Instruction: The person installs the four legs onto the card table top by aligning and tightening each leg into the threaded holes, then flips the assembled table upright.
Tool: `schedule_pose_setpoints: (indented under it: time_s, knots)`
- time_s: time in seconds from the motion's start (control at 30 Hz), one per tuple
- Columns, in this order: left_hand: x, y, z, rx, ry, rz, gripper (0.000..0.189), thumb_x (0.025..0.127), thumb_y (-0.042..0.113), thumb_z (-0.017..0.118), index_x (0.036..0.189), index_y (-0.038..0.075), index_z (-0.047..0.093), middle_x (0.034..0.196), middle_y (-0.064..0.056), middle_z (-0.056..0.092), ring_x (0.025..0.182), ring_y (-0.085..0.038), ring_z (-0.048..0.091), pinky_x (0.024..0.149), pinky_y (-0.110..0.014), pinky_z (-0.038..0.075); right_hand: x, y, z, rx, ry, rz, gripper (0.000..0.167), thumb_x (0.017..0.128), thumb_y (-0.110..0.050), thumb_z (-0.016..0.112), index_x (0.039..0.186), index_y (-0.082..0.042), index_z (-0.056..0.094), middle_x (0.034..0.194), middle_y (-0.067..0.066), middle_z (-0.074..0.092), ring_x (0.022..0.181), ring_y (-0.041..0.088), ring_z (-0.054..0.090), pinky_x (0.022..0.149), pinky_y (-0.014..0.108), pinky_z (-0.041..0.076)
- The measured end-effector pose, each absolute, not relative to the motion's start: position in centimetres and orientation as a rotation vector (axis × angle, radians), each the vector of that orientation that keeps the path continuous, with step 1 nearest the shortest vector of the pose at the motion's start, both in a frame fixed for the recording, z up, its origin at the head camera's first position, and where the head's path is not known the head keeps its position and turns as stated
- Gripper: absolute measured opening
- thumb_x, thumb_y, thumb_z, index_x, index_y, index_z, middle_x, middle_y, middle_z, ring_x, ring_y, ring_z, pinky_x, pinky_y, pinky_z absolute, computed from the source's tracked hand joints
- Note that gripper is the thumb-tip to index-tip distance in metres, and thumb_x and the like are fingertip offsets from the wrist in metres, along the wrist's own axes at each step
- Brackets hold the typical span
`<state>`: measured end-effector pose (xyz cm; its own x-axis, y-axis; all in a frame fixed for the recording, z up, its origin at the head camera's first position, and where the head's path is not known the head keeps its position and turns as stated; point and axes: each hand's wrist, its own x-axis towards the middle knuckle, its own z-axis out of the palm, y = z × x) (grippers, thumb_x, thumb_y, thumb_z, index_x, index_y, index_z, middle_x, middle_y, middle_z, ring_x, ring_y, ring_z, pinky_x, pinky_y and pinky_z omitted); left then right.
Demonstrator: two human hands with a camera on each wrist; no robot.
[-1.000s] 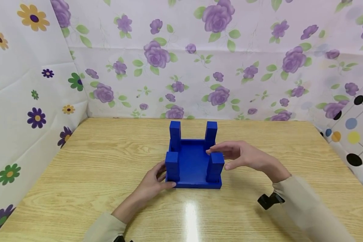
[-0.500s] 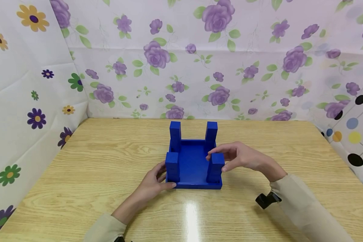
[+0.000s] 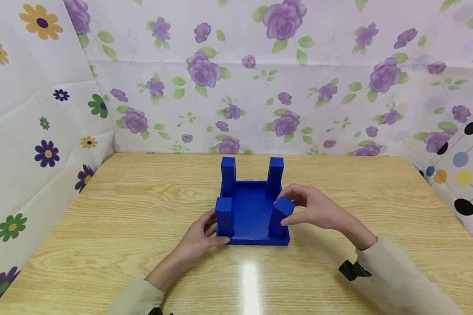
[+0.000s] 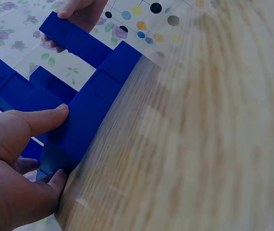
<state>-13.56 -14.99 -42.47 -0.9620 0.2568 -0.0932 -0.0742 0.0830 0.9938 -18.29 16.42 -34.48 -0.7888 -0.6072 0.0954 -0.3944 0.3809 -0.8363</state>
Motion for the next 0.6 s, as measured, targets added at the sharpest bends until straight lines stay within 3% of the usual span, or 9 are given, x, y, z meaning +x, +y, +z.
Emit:
schedule_pose_setpoints:
  time_s: [0.23,0.6]
  knots:
    - [-13.6,-15.0,-42.6,0.173,2.105,1.959,0.083,0.08,-0.004,0.075,0.149,0.002,0.031,0.143,-0.021,0.041,0.134,-0.037,0.037,0.106,-0.036,0.04,-16.8,15.2,-34.8,-0.781,2.706,-1.351,0.041,0.069,-0.023,0.089,0.095,-0.01,0.061,0.089,-0.001,0.062,0.081,0.017,0.058,0.08,0.035,0.055]
    - [-13.7,-15.1,-42.5,0.173,2.098,1.955,0.083,0.08,-0.004,0.075,0.15,0.002,0.03,0.144,-0.021,0.04,0.135,-0.037,0.036,0.106,-0.037,0.04,-15.4,14.2,-35.0,-0.77,2.847,-1.382,0.039,0.072,-0.02,0.088,0.09,-0.008,0.056,0.083,-0.003,0.061,0.078,0.013,0.062,0.073,0.038,0.058]
